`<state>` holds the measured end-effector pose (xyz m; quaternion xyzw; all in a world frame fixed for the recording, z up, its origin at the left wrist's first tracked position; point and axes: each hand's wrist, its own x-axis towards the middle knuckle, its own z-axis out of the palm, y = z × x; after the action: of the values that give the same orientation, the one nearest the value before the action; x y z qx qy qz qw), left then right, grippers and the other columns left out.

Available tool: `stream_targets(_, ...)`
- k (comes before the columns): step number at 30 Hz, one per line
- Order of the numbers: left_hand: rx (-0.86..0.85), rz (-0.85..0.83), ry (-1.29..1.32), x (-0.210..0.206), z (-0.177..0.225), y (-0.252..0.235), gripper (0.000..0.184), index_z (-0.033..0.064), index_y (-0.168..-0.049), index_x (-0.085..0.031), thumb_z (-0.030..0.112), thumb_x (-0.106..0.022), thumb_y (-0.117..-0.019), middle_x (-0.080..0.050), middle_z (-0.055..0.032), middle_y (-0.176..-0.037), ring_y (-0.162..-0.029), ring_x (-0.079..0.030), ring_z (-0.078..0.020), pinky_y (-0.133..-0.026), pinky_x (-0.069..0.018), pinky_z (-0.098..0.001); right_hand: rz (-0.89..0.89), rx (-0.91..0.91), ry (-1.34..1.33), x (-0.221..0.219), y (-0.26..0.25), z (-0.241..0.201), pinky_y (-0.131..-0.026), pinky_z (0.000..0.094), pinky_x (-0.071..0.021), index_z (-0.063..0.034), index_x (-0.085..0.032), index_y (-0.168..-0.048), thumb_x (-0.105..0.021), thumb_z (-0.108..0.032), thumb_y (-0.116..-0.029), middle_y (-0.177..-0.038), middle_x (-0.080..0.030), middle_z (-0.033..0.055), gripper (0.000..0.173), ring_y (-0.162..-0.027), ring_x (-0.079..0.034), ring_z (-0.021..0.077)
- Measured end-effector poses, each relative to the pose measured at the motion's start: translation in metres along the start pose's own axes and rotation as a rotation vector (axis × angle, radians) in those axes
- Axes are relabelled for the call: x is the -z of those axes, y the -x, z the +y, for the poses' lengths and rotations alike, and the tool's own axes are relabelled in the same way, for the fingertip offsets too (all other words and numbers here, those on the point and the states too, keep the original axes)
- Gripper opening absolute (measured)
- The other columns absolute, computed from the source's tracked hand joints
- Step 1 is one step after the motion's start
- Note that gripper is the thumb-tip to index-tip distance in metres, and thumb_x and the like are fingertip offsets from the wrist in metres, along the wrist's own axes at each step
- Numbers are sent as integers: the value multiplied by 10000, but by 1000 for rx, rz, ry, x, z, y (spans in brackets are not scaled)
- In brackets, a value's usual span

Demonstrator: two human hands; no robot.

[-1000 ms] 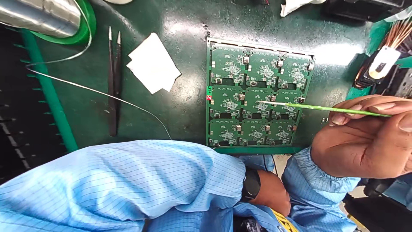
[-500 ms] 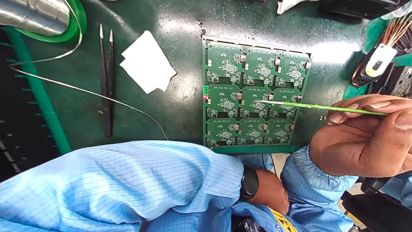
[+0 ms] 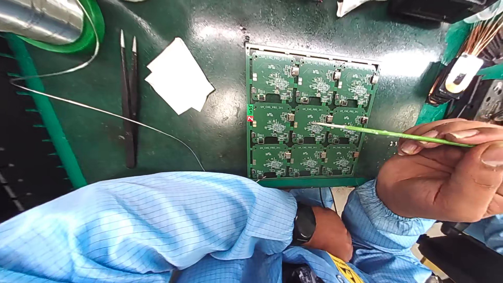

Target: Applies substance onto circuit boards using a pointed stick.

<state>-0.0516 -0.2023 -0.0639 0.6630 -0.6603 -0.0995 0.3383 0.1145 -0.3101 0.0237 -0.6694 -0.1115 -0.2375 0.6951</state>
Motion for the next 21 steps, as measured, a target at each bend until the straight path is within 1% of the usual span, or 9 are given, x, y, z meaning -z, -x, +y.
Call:
stream_targets(2, 3, 4, 86, 16, -3, 1, 267, 83, -897, -657, 29, -418, -1004, -642, -74, -818, -698, -644, -258, -480, -455, -380, -17, 0, 13, -1, 0, 0, -589, 342, -586, -18, -653, -999, -529, -139, -1040, -895, -701, 90, 178, -748, -701, 220)
stream_targets(5, 61, -399, 340, 92, -12, -10, 293, -65, -1044, -658, -28, -368, -1046, -696, -219, -1033, -980, -694, -390, -732, -540, -521, -10, 1, 1, 2, -1, -1, -584, 340, -585, -26, -650, -1007, -536, -146, -1034, -885, -703, 85, 167, -739, -700, 214)
stream_targets(9, 57, -453, 354, 100, -14, -13, 285, -76, -1056, -651, -35, -369, -1043, -694, -227, -1058, -1007, -691, -395, -755, -540, -524, 0, 6, -2, 1, 0, -1, -587, 337, -587, -26, -652, -1008, -536, -139, -1036, -888, -704, 84, 164, -745, -703, 212)
stream_targets(10, 54, -427, 331, 93, -12, -12, 290, -65, -1059, -653, -30, -365, -1047, -694, -216, -1050, -994, -692, -386, -743, -540, -516, 1, 8, 7, 1, 0, 0, -585, 338, -588, -27, -654, -1003, -536, -138, -1039, -884, -706, 82, 166, -743, -705, 211)
stream_targets(12, 14, -96, 167, 38, -7, -1, 270, 45, -924, -664, 11, -410, -1011, -671, -112, -859, -760, -678, -295, -528, -495, -411, 12, 14, 16, 2, 0, 0, -576, 343, -584, -23, -646, -994, -525, -137, -1039, -869, -699, 87, 172, -726, -699, 217)
stream_targets(14, 2, 62, 55, 4, -3, 1, 255, 101, -890, -655, 38, -435, -1002, -637, -64, -800, -678, -641, -253, -456, -440, -368, 20, 18, 12, 3, 0, 0, -575, 345, -582, -20, -637, -998, -511, -137, -1041, -872, -694, 92, 178, -725, -694, 221)
stream_targets(17, 0, -90, 180, 39, -8, -1, 270, 42, -914, -664, 4, -412, -1005, -673, -114, -852, -762, -680, -296, -531, -497, -414, 9, 15, 14, 2, 0, -1, -579, 340, -583, -26, -646, -999, -523, -145, -1040, -879, -694, 85, 176, -729, -695, 214)
stream_targets(19, 46, -435, 316, 88, -12, -12, 296, -58, -1071, -650, -33, -356, -1050, -694, -208, -1064, -1019, -688, -381, -759, -538, -517, -3, 16, 26, -1, 1, -1, -576, 332, -587, -33, -666, -989, -539, -149, -1041, -876, -710, 77, 180, -733, -706, 205)
stream_targets(21, -1, -87, 194, 40, -8, -1, 271, 40, -923, -666, -4, -411, -1004, -684, -116, -871, -794, -689, -300, -562, -514, -426, -7, 15, 18, 1, 1, -1, -574, 331, -582, -33, -660, -986, -537, -152, -1038, -869, -704, 79, 179, -727, -700, 205)
